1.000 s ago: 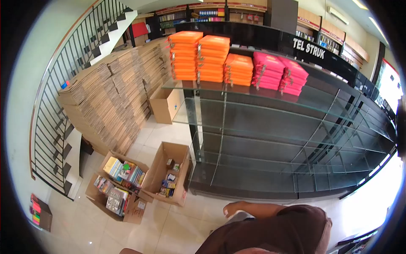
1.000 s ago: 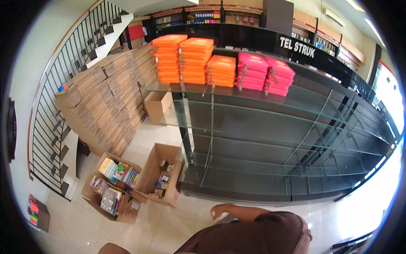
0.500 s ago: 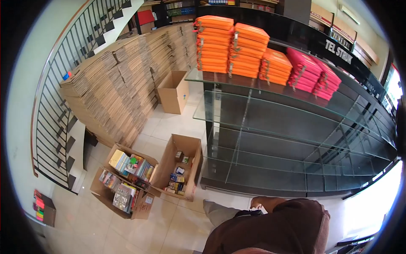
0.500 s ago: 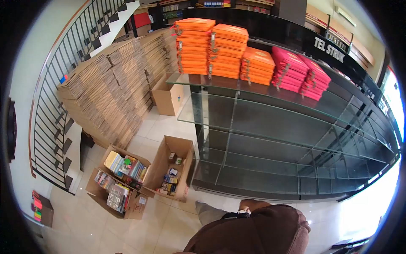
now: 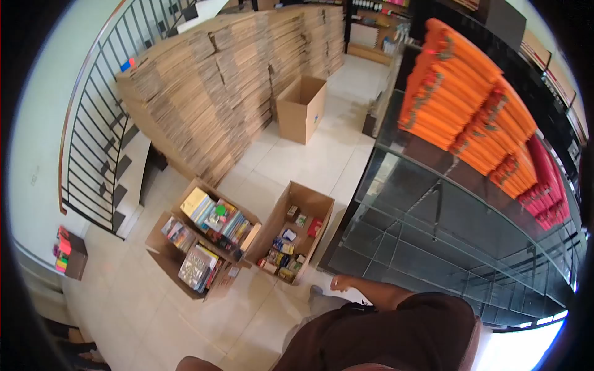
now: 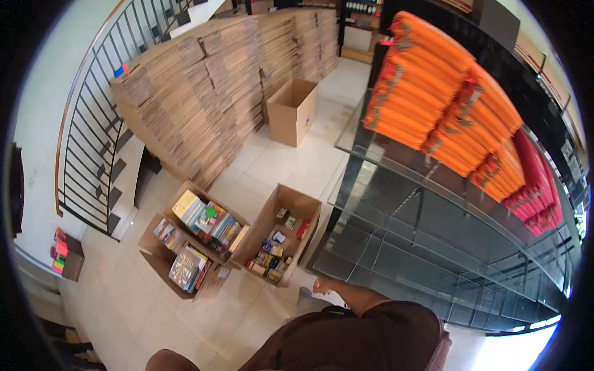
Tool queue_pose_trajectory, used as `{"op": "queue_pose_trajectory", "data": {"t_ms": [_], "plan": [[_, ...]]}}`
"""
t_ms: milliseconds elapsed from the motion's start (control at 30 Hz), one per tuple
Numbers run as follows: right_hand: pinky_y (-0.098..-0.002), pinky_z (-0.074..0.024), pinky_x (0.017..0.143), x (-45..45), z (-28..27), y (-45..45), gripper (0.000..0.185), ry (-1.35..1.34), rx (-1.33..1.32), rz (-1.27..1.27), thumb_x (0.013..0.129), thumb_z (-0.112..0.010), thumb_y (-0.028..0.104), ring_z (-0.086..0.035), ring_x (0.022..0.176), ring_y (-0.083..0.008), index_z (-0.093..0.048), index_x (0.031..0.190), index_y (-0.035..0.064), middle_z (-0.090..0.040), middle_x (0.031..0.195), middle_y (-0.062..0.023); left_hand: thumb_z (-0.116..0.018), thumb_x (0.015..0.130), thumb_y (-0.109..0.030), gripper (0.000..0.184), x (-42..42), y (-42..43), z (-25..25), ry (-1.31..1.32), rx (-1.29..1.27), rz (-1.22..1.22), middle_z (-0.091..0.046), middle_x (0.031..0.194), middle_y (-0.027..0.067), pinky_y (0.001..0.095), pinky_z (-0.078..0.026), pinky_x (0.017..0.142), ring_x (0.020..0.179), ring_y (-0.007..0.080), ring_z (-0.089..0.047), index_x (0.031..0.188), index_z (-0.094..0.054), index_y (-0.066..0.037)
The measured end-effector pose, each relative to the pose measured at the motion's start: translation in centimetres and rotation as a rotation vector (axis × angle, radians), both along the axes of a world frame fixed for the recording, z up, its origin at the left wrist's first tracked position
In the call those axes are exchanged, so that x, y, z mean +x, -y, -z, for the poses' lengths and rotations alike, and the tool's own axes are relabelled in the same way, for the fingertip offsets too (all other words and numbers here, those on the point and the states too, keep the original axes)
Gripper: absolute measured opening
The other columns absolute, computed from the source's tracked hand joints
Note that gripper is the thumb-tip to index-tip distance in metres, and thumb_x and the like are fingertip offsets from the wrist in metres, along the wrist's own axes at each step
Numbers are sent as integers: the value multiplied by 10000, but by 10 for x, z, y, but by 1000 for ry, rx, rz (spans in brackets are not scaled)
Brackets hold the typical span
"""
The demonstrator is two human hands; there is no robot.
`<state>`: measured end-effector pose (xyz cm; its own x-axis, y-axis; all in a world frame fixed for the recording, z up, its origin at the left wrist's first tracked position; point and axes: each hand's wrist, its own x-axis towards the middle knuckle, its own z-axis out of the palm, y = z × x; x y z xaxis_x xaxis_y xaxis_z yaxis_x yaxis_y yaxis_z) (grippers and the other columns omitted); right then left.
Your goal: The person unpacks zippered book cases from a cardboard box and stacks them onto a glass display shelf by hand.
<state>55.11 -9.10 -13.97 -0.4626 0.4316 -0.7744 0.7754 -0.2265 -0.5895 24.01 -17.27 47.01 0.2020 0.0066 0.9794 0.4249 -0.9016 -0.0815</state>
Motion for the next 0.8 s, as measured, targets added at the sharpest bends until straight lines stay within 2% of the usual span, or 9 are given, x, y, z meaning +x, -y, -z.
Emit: {"op": "queue_pose_trajectory", "data": {"t_ms": [67,167,233,400,433,533,600,667,800], "plan": [[-342,-545,555,-4,35,-19,316,-16,-3,-86,819,-723,427,-647,657,-165,-697,994,165,-678,780,-53,-741,837,-304,370,-11,-12,1,6,11,-3,-612,1015,107,304,-480,834,1002,202,-586,1021,-564,-35],[-338,-542,575,-10,1,-31,299,57,94,-141,807,-730,417,-666,678,-188,-710,969,167,-696,800,-70,-751,832,-299,366,-31,-28,4,33,41,-12,-616,1002,106,300,-481,830,995,200,-589,1007,-570,-33],[-337,-545,599,-4,57,-35,312,-69,236,-248,804,-732,416,-673,691,-196,-709,991,167,-700,802,-77,-758,828,-295,364,-46,-36,9,50,47,-3,-619,994,106,297,-482,826,990,199,-590,998,-574,-32],[-331,-537,593,-46,-12,-53,320,61,-18,-32,812,-730,403,-659,683,-173,-704,1016,157,-690,782,-87,-776,818,-286,358,-98,-66,68,237,-144,8,-627,973,105,291,-483,818,977,196,-594,974,-583,-28],[-330,-537,591,-56,-13,-57,319,46,-45,30,818,-729,390,-656,682,-168,-699,1020,145,-688,788,-86,-779,816,-285,357,-108,-77,97,292,-286,-10,-629,969,104,290,-483,816,975,195,-595,970,-585,-28],[-320,-535,586,-93,-11,-68,307,10,-85,248,839,-719,342,-648,681,-155,-680,1031,105,-683,810,-81,-790,811,-279,354,-137,-115,239,419,-1084,-95,-633,956,104,286,-484,811,967,193,-598,956,-591,-25],[-309,-534,585,-122,-14,-71,287,4,-73,389,859,-705,294,-645,685,-148,-662,1038,74,-678,830,-72,-804,777,-330,446,-158,-128,370,331,-1629,-173,-670,1013,142,341,-496,830,931,221,-639,1035,-614,-19],[-297,-515,550,-152,0,-71,256,-53,-121,543,868,-690,280,-629,648,-137,-648,1036,91,-670,798,-51,-798,793,-321,360,-170,-118,469,117,-1979,-165,-687,845,100,322,-515,736,785,177,-653,919,-647,-19],[-265,-506,564,-211,16,-101,205,-229,-237,696,885,-674,177,-617,664,-125,-615,1050,71,-638,836,-42,-725,873,-319,314,-177,-98,555,-60,-2167,142,-710,763,101,308,-526,690,702,152,-673,907,-714,-7]]}}
